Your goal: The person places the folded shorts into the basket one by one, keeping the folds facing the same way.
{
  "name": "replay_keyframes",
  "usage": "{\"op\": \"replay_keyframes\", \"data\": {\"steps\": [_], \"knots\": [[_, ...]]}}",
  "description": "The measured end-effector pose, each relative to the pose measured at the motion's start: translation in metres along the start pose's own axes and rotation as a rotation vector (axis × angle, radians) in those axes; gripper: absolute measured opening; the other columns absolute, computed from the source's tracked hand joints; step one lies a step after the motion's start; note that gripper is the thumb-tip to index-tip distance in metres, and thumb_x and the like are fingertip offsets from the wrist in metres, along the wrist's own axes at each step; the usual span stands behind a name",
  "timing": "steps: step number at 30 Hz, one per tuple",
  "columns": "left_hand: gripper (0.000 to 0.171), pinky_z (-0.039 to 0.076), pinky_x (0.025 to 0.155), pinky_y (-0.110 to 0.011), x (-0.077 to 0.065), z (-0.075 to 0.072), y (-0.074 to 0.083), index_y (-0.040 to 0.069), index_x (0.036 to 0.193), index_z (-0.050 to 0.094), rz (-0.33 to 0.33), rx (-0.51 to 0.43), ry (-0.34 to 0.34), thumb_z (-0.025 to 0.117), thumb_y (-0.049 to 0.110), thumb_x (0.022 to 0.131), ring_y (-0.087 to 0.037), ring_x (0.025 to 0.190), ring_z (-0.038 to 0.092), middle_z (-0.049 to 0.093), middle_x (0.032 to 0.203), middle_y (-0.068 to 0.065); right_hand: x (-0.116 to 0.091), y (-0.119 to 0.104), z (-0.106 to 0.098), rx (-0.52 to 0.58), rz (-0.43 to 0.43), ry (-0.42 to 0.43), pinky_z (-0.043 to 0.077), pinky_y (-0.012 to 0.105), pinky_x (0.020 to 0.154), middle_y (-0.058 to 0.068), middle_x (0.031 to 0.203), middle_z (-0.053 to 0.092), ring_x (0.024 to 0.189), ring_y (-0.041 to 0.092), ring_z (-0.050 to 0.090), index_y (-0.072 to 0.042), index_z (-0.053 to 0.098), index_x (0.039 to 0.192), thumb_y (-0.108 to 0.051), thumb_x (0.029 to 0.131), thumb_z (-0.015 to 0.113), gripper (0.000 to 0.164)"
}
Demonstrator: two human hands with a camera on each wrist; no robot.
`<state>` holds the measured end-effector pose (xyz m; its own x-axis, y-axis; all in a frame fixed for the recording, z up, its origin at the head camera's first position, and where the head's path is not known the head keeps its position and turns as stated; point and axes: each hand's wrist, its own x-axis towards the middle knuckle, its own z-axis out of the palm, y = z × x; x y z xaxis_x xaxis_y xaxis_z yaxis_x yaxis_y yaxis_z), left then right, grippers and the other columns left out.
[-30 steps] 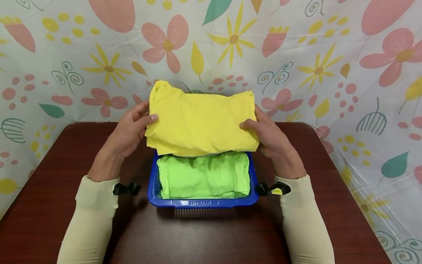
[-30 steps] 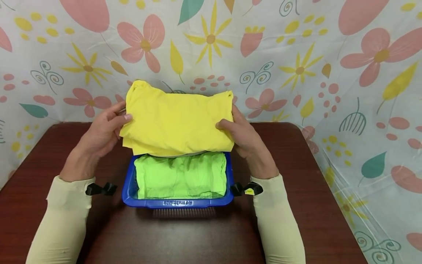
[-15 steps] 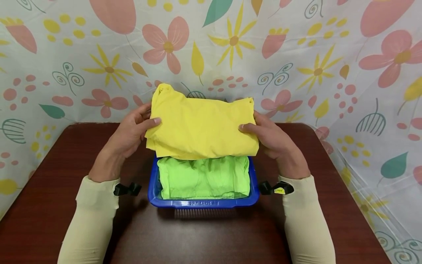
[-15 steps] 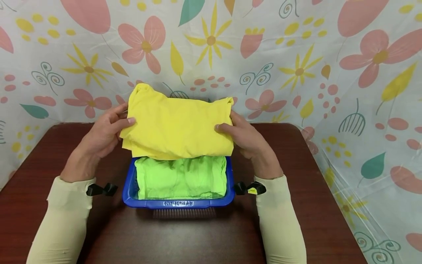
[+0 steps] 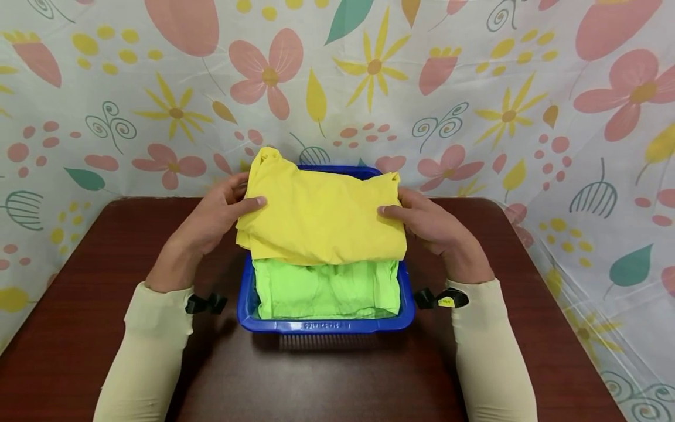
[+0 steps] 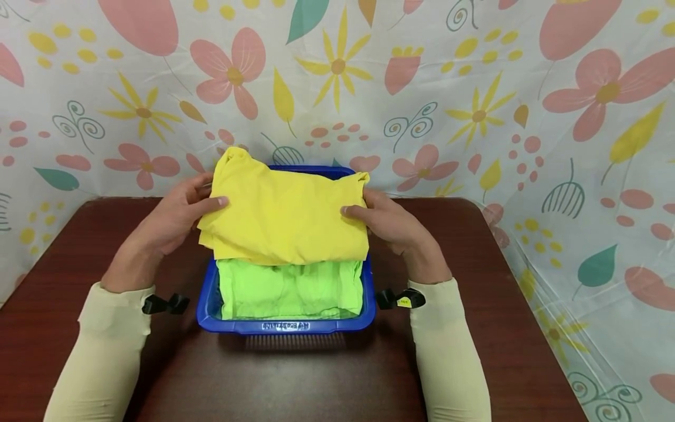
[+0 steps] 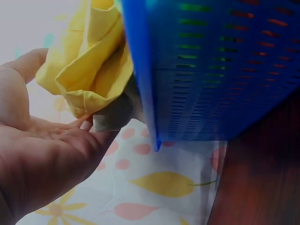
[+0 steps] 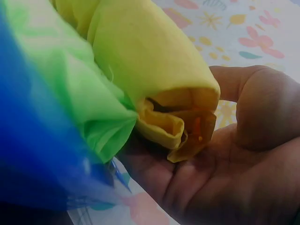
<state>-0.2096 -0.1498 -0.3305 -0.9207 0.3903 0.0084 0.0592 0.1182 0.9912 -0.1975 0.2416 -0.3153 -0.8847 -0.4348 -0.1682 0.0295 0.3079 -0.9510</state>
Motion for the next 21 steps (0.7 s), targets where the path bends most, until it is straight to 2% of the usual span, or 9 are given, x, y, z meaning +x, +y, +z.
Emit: {"op": "replay_keyframes", "data": {"steps": [4,9,13,21], "knots": [[0.073,0.063,0.089,-0.032,0.002,0.003,-0.002,0.009,0.167,0.028,-0.051,0.036,-0.004,0.067,0.023,0.107,-0.023,0.113,0.07,0.054,0.147,-0.017,0.002,0.002,-0.001,-0.037,0.034,0.005,0.063,0.034,0.084,0.015,0.115,0.069,0.096,0.025,0.075,-0.002,0.046,0.149,-0.023,0.111,0.055,0.044],[0.075,0.063,0.089,-0.033,0.004,0.005,-0.004,0.009,0.167,0.026,-0.08,0.068,-0.004,0.068,0.022,0.106,-0.025,0.114,0.069,0.054,0.146,-0.017,0.004,0.005,-0.001,-0.04,0.042,0.018,0.063,0.035,0.086,0.017,0.119,0.068,0.098,0.026,0.075,-0.002,0.045,0.15,-0.022,0.111,0.055,0.045],[0.075,0.063,0.089,-0.034,0.004,0.004,-0.006,0.009,0.167,0.025,-0.087,0.084,0.001,0.068,0.02,0.106,-0.026,0.115,0.069,0.055,0.145,-0.017,0.008,0.009,-0.003,-0.054,0.006,0.052,0.063,0.033,0.085,0.018,0.119,0.069,0.096,0.025,0.076,0.0,0.046,0.151,-0.018,0.111,0.054,0.044],[0.078,0.063,0.09,-0.034,0.006,0.007,-0.009,0.01,0.169,0.022,-0.08,0.127,0.015,0.068,0.018,0.106,-0.031,0.119,0.068,0.053,0.15,-0.016,0.016,0.023,-0.006,-0.165,-0.084,0.115,0.064,0.032,0.08,0.021,0.115,0.068,0.087,0.027,0.075,0.0,0.045,0.152,-0.013,0.108,0.061,0.048]]}}
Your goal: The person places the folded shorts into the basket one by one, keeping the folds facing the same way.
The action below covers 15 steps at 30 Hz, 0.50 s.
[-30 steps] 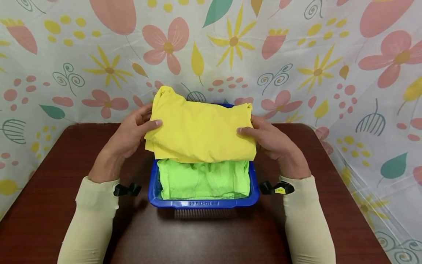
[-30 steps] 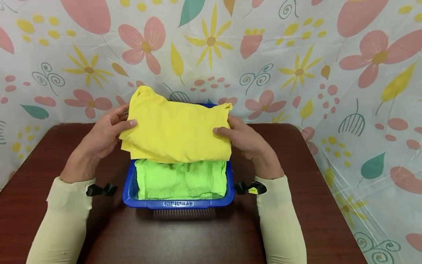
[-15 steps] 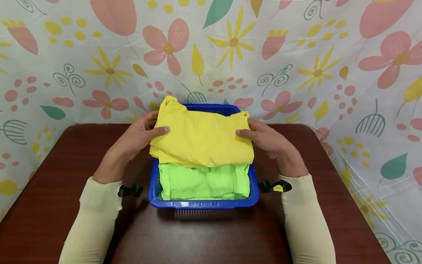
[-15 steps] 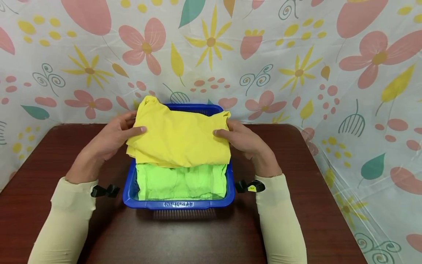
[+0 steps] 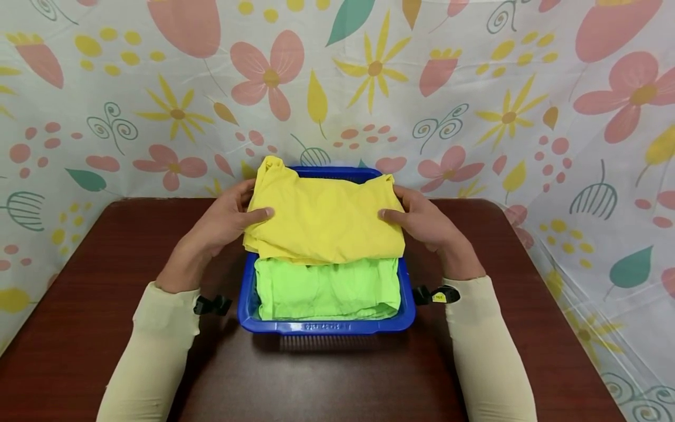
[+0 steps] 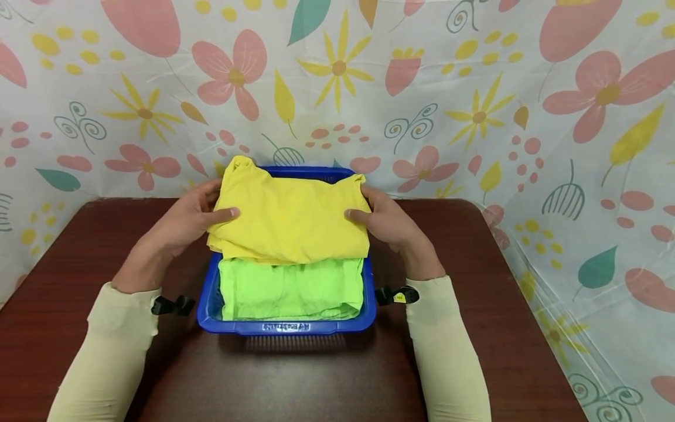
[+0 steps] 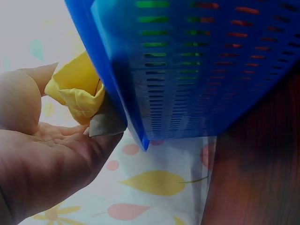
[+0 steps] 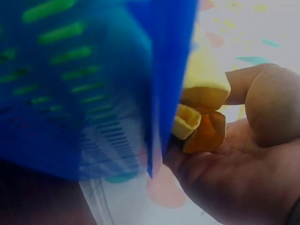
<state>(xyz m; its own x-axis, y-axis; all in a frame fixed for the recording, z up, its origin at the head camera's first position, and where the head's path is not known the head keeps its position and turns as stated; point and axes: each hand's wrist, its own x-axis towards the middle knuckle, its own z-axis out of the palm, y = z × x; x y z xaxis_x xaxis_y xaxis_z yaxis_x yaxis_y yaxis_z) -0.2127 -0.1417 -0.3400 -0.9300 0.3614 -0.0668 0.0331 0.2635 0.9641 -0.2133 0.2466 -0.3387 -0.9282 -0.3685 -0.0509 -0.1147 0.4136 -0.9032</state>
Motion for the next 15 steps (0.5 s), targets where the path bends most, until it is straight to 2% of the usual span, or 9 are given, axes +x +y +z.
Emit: {"op": "replay_keyframes", "data": {"steps": [9,12,15], "knots": [[0.073,0.062,0.092,-0.037,0.0014,0.0036,-0.0016,0.009,0.168,0.026,0.047,0.102,0.004,0.065,0.016,0.107,-0.034,0.121,0.067,0.055,0.148,-0.017,0.0026,0.0103,0.0032,-0.028,-0.1,0.014,0.063,0.033,0.079,0.02,0.112,0.066,0.086,0.031,0.074,-0.004,0.048,0.15,-0.013,0.107,0.064,0.047],[0.071,0.063,0.091,-0.037,0.0008,0.0045,-0.0016,0.01,0.168,0.028,0.061,0.14,0.008,0.065,0.016,0.108,-0.033,0.116,0.07,0.059,0.143,-0.017,0.0031,0.0099,0.0051,-0.107,-0.113,0.032,0.062,0.032,0.082,0.016,0.111,0.066,0.087,0.029,0.072,-0.007,0.049,0.15,-0.016,0.106,0.066,0.048],[0.069,0.061,0.096,-0.042,0.0002,0.0056,-0.0024,0.012,0.168,0.029,0.074,0.193,0.021,0.064,0.016,0.108,-0.032,0.117,0.069,0.058,0.146,-0.016,0.004,0.009,0.0078,-0.208,-0.116,0.045,0.059,0.034,0.086,0.013,0.109,0.066,0.085,0.026,0.07,-0.009,0.05,0.15,-0.019,0.105,0.067,0.049]]}}
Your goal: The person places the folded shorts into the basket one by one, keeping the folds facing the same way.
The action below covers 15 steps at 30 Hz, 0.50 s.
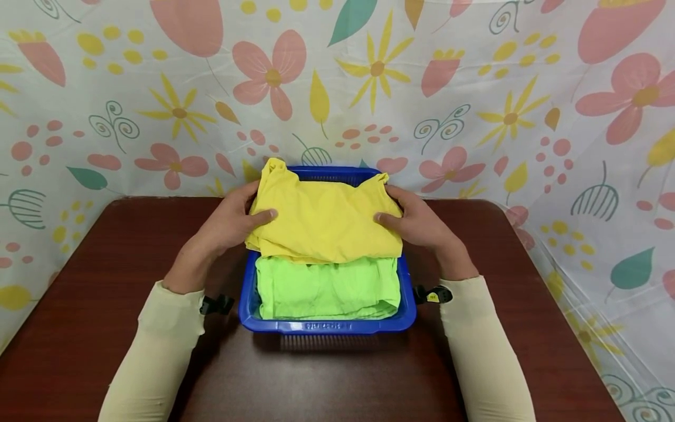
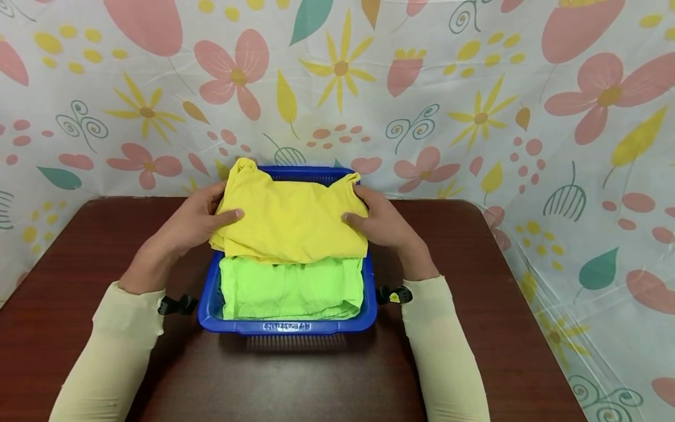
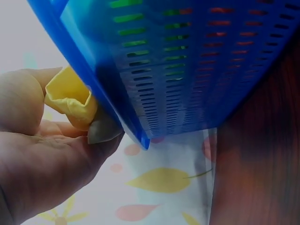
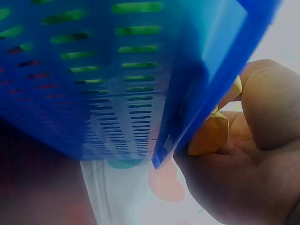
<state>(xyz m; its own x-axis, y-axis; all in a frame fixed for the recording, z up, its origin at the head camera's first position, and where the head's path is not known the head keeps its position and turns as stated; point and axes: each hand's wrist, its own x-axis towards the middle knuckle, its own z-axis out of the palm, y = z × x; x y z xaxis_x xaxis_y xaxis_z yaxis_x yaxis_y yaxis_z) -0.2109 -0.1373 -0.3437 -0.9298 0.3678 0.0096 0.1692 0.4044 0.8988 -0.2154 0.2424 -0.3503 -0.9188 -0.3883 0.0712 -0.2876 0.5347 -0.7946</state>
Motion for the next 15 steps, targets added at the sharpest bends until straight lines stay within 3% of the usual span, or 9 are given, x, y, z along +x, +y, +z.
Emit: {"op": "replay_keyframes", "data": {"steps": [3,8,11,15], "knots": [[0.07,0.056,0.105,-0.05,-0.0002,0.0017,-0.001,0.013,0.168,0.029,0.01,0.054,0.014,0.064,0.016,0.108,-0.033,0.125,0.064,0.051,0.156,-0.015,0.0007,-0.001,0.002,-0.077,-0.01,-0.008,0.057,0.036,0.088,0.011,0.106,0.066,0.083,0.023,0.068,-0.007,0.051,0.15,-0.022,0.106,0.067,0.049],[0.07,0.036,0.122,-0.057,0.0,0.0039,-0.0024,0.011,0.168,0.029,0.037,0.151,0.034,0.064,0.015,0.107,-0.035,0.151,0.04,0.036,0.169,-0.014,0.0017,-0.0027,0.0047,-0.115,-0.014,-0.02,0.056,0.041,0.087,0.015,0.106,0.064,0.085,0.026,0.067,-0.004,0.053,0.146,-0.019,0.106,0.066,0.045],[0.07,0.025,0.126,-0.06,-0.0003,0.0042,-0.0019,0.007,0.168,0.029,0.025,0.22,0.036,0.064,0.017,0.108,-0.037,0.159,0.023,0.031,0.17,-0.017,0.0023,-0.0042,0.0057,-0.163,-0.008,-0.022,0.054,0.047,0.099,0.018,0.134,0.062,0.104,0.03,0.064,-0.002,0.051,0.151,-0.017,0.105,0.065,0.051],[0.072,0.02,0.126,-0.063,-0.0003,0.004,-0.0017,0.005,0.168,0.025,-0.017,0.277,0.016,0.062,0.021,0.109,-0.042,0.159,0.012,0.028,0.169,-0.021,0.0027,-0.0058,0.0061,-0.222,0.036,-0.045,0.04,0.056,0.12,0.017,0.171,0.03,0.139,0.036,0.049,0.0,0.041,0.161,-0.017,0.106,0.063,0.062]]}}
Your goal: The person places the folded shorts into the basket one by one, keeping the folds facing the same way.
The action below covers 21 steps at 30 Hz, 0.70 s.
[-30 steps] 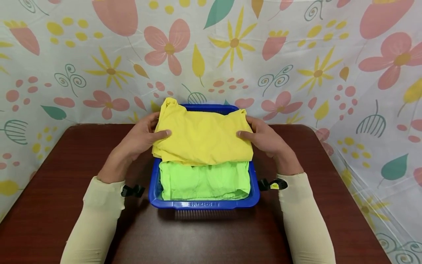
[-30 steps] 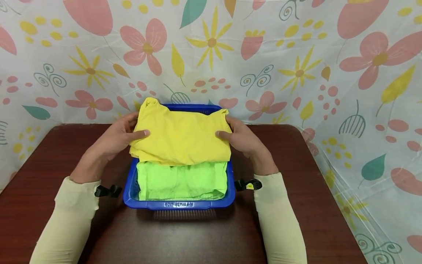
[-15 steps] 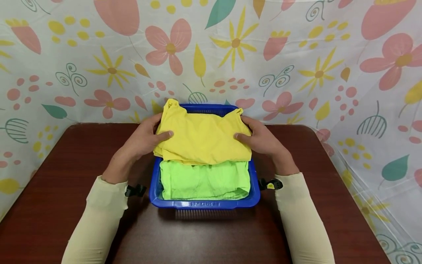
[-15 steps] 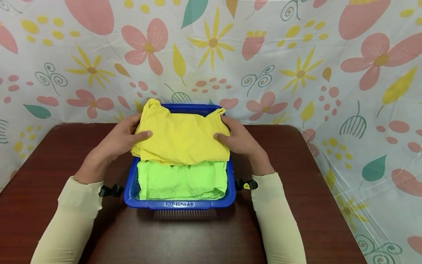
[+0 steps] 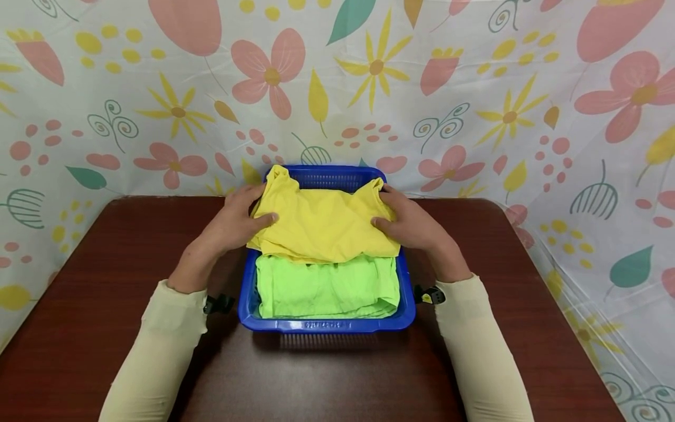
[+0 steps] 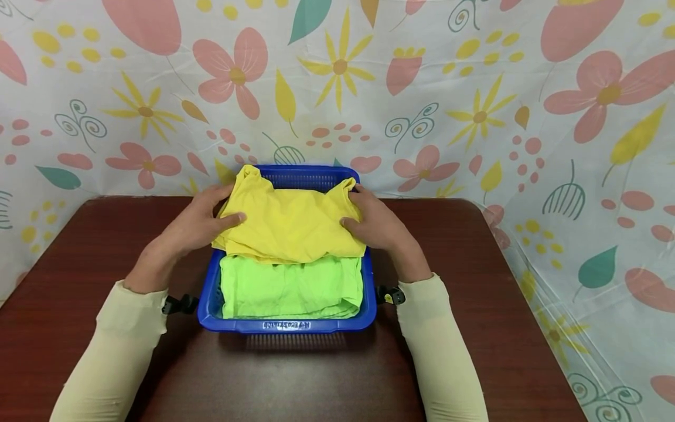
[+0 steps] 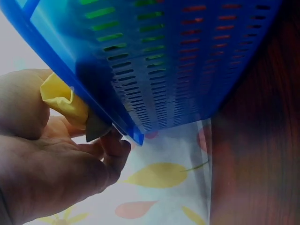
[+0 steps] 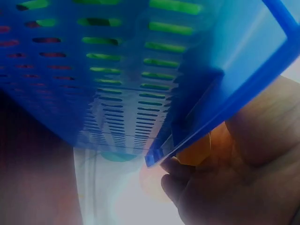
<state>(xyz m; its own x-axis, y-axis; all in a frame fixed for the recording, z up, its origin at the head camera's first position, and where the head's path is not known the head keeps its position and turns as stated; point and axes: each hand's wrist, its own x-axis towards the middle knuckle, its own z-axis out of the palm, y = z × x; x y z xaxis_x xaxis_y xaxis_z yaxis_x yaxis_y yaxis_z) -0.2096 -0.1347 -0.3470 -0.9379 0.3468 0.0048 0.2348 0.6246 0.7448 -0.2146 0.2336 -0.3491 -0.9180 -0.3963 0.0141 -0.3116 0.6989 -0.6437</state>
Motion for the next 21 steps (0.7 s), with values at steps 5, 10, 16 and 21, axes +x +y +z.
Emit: {"op": "replay_keyframes", "data": {"steps": [5,10,16,21], "knots": [[0.073,0.025,0.124,-0.061,0.0009,0.001,-0.0018,0.007,0.17,0.02,-0.028,-0.036,-0.034,0.06,0.021,0.11,-0.042,0.156,0.012,0.015,0.168,-0.022,0.001,-0.0028,0.0005,-0.045,0.031,-0.022,0.029,0.058,0.126,0.021,0.175,0.018,0.156,0.04,0.031,0.003,0.038,0.162,-0.017,0.106,0.062,0.064],[0.073,0.029,0.123,-0.059,0.0029,0.0036,-0.0032,0.006,0.17,0.018,-0.045,-0.048,-0.036,0.058,0.02,0.11,-0.041,0.155,0.012,0.006,0.166,-0.023,0.0036,-0.0056,0.0016,-0.118,0.041,-0.016,0.022,0.057,0.129,0.025,0.173,0.02,0.161,0.041,0.018,0.009,0.036,0.16,-0.015,0.103,0.062,0.067],[0.074,0.026,0.124,-0.06,0.0043,0.0066,-0.0025,0.005,0.17,0.009,-0.049,-0.031,-0.059,0.054,0.021,0.112,-0.044,0.157,0.003,-0.003,0.168,-0.022,0.0019,-0.0087,0.0042,-0.126,0.07,-0.004,0.024,0.055,0.129,0.022,0.174,0.015,0.16,0.04,0.018,0.008,0.025,0.164,-0.014,0.103,0.062,0.074],[0.076,0.027,0.124,-0.06,0.0033,0.0061,-0.0052,0.007,0.17,0.004,-0.053,-0.02,-0.086,0.051,0.026,0.113,-0.042,0.157,0.012,-0.002,0.168,-0.022,-0.0015,-0.0054,0.0059,-0.107,0.047,0.01,0.028,0.056,0.127,0.018,0.174,0.01,0.158,0.039,0.022,0.004,0.019,0.167,-0.015,0.105,0.06,0.077]]}}
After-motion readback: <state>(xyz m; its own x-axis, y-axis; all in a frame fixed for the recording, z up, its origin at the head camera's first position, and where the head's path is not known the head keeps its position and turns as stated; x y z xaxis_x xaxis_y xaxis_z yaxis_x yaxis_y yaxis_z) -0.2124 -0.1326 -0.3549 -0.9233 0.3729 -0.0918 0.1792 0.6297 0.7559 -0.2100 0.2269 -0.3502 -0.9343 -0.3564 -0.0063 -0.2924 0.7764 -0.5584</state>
